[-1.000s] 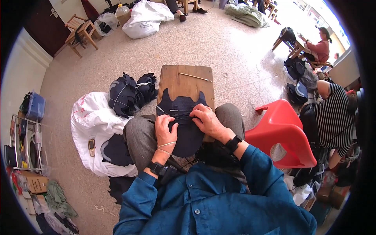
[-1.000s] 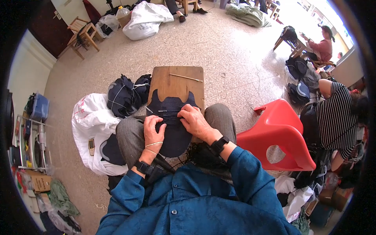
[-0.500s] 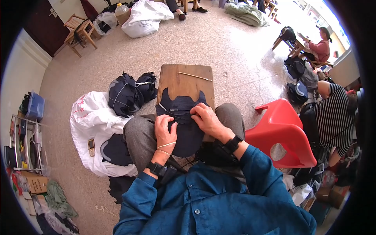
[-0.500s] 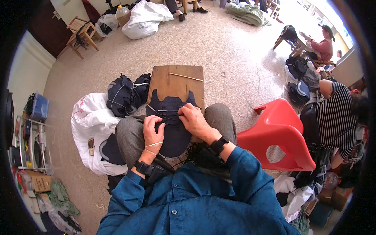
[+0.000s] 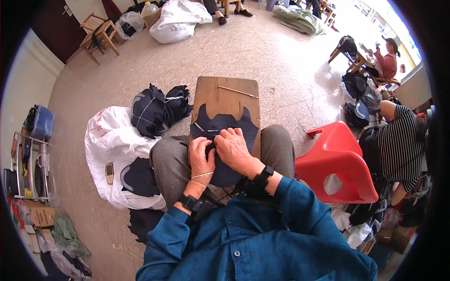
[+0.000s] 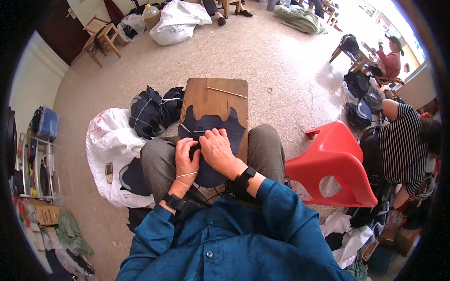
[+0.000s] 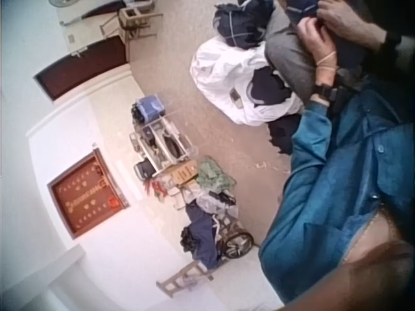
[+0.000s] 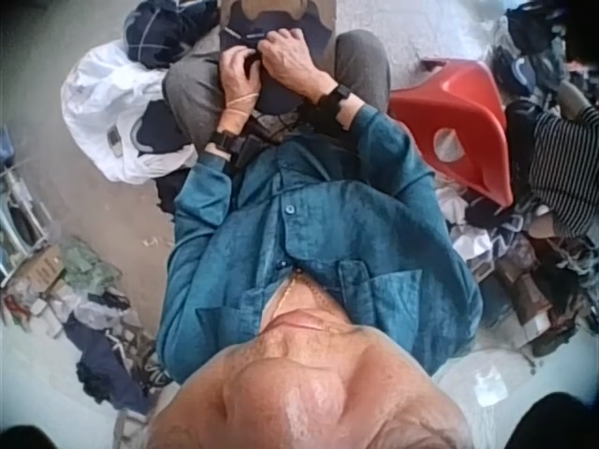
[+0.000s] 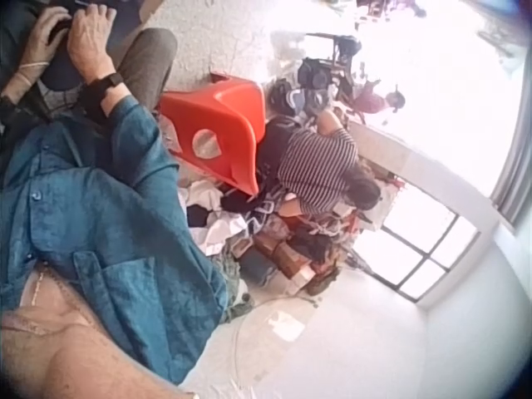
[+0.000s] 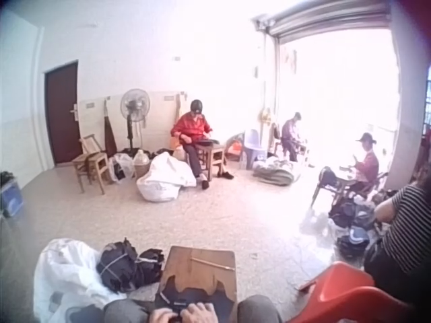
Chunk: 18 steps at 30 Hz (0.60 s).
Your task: Manual stitching of leather or fabric shoe upper components using needles and thread.
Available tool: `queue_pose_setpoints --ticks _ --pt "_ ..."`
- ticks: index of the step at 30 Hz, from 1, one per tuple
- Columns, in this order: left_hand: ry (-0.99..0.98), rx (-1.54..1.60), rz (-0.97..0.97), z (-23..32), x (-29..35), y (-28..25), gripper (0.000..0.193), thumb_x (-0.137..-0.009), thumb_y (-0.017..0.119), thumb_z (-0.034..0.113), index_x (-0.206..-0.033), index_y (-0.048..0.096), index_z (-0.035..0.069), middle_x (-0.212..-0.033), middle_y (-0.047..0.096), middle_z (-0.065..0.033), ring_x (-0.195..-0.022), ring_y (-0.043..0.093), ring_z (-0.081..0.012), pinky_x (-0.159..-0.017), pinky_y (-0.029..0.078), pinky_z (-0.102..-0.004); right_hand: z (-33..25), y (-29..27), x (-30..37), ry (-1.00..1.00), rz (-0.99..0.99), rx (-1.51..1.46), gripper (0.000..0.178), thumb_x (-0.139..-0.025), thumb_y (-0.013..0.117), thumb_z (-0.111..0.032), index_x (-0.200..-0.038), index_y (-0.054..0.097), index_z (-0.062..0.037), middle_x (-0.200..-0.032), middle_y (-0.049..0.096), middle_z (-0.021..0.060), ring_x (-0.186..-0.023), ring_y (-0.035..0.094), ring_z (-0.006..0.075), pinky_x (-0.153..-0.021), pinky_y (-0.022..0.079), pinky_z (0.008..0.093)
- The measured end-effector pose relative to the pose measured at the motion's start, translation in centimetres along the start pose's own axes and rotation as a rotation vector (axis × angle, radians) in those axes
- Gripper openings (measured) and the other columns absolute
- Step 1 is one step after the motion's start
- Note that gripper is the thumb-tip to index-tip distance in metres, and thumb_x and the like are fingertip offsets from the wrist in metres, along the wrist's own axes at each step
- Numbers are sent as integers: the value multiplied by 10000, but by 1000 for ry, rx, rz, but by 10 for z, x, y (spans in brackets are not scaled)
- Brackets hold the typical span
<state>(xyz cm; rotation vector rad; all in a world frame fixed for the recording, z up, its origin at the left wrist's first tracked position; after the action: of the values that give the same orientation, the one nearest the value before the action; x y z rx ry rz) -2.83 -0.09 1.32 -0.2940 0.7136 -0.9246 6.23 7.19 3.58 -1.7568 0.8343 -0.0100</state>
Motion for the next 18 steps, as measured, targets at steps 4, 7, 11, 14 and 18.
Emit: queue_pose_setpoints --ticks 4,7,11,14,18 --pt "5 -47 5 -2 2 1 259 -829 707 -4 -1079 637 -7 -1166 587 -181 -1129 576 -357 -1018 457 -426 -2 -4 6 -54 -62 -26 58 -792 671 -119 -823 646 -77 -865 575 88 -904 563 286 -862 386 421" --pt "18 -46 11 2 2 2 261 -826 699 1 -1076 628 -19 -1162 578 -194 -1117 566 -376 -1008 450 -446 8 -18 21 -80 -146 -95 27 -812 655 -98 -825 644 -77 -838 574 84 -884 565 282 -826 384 421" --pt "10 -52 -14 6 0 0 246 -831 695 -8 -1068 629 -17 -1167 575 -193 -1124 566 -370 -1014 449 -444 23 -27 19 -6 -68 -214 38 -884 647 -88 -882 650 -51 -880 600 114 -912 587 326 -823 447 433" --pt "-16 -6 -54 3 -1 -1 221 -849 697 -7 -1063 643 7 -1188 588 -165 -1154 585 -340 -1038 458 -403 43 -31 29 94 46 -352 40 -902 639 -55 -934 650 -34 -921 620 139 -943 609 363 -825 496 447" --pt "-23 30 -41 3 2 -6 186 -835 723 -11 -1007 653 9 -1188 597 -157 -1134 604 -330 -1003 482 -403 65 -36 49 250 33 -403 81 -908 607 -8 -975 649 -27 -967 630 159 -978 628 380 -840 526 456"
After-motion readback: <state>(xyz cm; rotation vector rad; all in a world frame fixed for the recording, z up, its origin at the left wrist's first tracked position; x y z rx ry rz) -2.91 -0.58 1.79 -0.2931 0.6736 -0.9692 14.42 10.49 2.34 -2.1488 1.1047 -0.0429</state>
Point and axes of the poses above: each hand's wrist, its own x-axis away from the middle knuckle, its own y-axis out of the palm, z = x × y, the point moved 9 cm from there along -x, towards the middle knuckle
